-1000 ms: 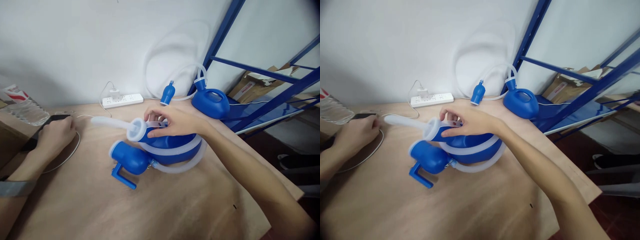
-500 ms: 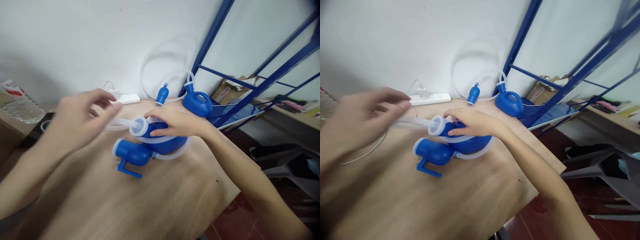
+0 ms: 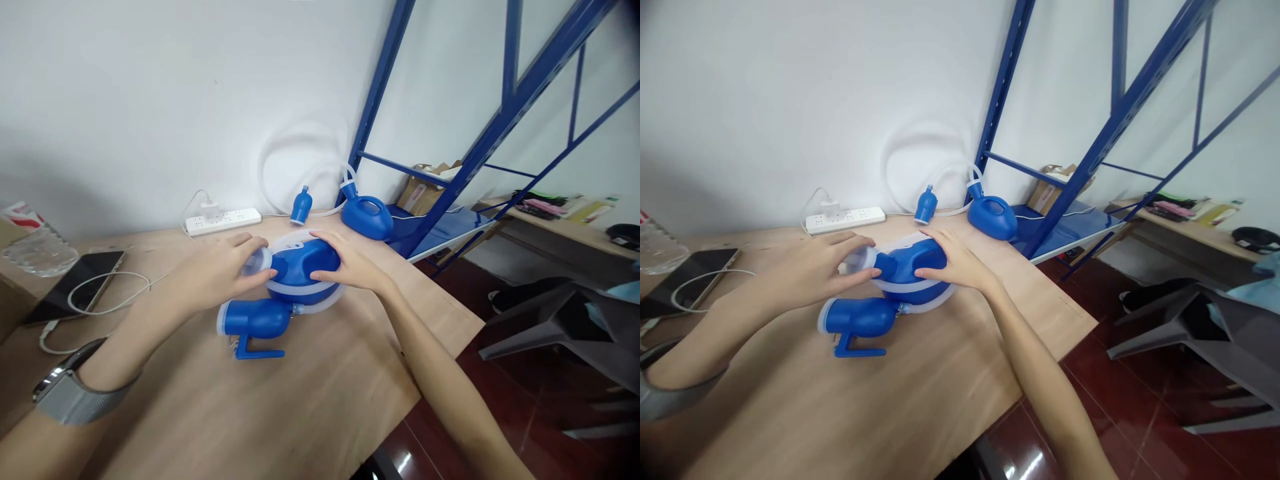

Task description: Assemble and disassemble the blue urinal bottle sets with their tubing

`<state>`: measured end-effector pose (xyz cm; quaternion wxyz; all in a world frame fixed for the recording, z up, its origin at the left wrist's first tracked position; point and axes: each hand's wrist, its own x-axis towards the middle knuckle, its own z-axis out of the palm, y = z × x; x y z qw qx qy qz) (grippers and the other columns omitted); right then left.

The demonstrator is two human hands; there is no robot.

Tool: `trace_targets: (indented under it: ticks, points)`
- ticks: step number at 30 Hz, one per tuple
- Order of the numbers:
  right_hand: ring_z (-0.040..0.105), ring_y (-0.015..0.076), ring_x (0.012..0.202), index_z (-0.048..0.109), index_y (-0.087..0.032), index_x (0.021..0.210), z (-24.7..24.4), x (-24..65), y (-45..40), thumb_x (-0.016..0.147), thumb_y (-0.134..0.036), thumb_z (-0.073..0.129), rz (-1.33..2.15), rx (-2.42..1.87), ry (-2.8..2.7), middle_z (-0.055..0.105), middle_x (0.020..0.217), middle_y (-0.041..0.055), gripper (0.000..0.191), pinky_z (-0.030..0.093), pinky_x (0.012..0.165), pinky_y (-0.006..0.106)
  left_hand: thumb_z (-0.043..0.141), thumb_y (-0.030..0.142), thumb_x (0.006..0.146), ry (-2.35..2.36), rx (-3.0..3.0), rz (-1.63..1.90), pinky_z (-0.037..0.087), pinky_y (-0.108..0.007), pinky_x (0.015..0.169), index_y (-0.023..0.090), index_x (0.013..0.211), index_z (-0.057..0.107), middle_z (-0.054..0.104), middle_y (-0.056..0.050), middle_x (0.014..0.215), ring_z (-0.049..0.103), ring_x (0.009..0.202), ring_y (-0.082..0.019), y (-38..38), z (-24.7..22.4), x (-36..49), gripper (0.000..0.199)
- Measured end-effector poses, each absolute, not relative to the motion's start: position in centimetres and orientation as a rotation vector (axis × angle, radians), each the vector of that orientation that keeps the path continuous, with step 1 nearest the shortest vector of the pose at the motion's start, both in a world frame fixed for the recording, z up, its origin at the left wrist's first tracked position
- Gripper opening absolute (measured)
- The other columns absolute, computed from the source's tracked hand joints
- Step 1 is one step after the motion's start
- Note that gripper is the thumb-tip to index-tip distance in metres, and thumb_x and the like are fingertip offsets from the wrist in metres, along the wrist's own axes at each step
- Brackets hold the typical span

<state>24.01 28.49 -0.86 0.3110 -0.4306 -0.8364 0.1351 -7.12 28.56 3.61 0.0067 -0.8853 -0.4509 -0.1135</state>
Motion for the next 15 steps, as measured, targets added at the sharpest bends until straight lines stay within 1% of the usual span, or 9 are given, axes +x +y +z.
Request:
trace_targets:
  ticks: [4,5,8,10,12,15]
  points:
    - [0.047,0.0383,0.156,0.05,-0.03,0.162,-2.2,25.5,28.7,0.086,-0.054,0.088,0.365,-1.071,-2.242,0.052,0.166,0.0147,0.088,0.038,0.131,0.064,0.041,0.077,0.096,-1.461,-2.796,-0.427,0.046,-0.037,0.072,0.024,0.133,0.068,0.076,-0.011,0.118,0.07,0.082,-0.027,29.0,3.2,-7.5,0.07]
    - [0.045,0.0386,0.158,0.047,-0.03,0.164,-2.4,25.8,28.7,0.085,-0.054,0.089,0.354,-1.072,-2.254,0.049,0.168,0.0148,0.093,0.036,0.132,0.064,0.041,0.079,0.096,-1.473,-2.809,-0.444,0.046,-0.037,0.073,0.025,0.132,0.068,0.076,-0.011,0.118,0.07,0.083,-0.027,29.1,3.1,-7.7,0.07]
    - [0.039,0.0404,0.162,0.034,-0.029,0.171,-2.9,26.9,28.8,0.077,-0.057,0.094,0.364,-1.13,-2.296,0.04,0.175,0.0169,0.115,0.033,0.134,0.064,0.041,0.081,0.094,-1.5,-2.845,-0.486,0.047,-0.036,0.076,0.025,0.133,0.068,0.076,-0.01,0.12,0.069,0.085,-0.027,29.3,3.1,-8.1,0.072]
    - [0.035,0.041,0.164,0.032,-0.028,0.172,-3.2,27.5,28.9,0.074,-0.059,0.096,0.397,-1.157,-2.312,0.036,0.176,0.0178,0.122,0.03,0.135,0.064,0.044,0.081,0.093,-1.514,-2.846,-0.512,0.049,-0.036,0.078,0.026,0.134,0.068,0.076,-0.009,0.12,0.07,0.087,-0.027,29.4,3.3,-8.2,0.073]
    - [0.036,0.0401,0.164,0.034,-0.026,0.171,-3.5,27.8,29.0,0.076,-0.062,0.093,0.419,-1.149,-2.292,0.038,0.176,0.0175,0.117,0.029,0.136,0.062,0.048,0.08,0.091,-1.536,-2.816,-0.53,0.05,-0.036,0.08,0.026,0.134,0.069,0.076,-0.009,0.119,0.07,0.09,-0.028,29.4,3.4,-8.3,0.072]
    - [0.043,0.0364,0.159,0.044,-0.025,0.164,-3.9,27.0,28.9,0.092,-0.063,0.078,0.332,-1.103,-2.187,0.044,0.17,0.0175,0.089,0.034,0.134,0.059,0.051,0.079,0.09,-1.56,-2.749,-0.528,0.05,-0.037,0.083,0.027,0.134,0.071,0.076,-0.009,0.122,0.071,0.093,-0.029,29.4,3.6,-8.5,0.07]
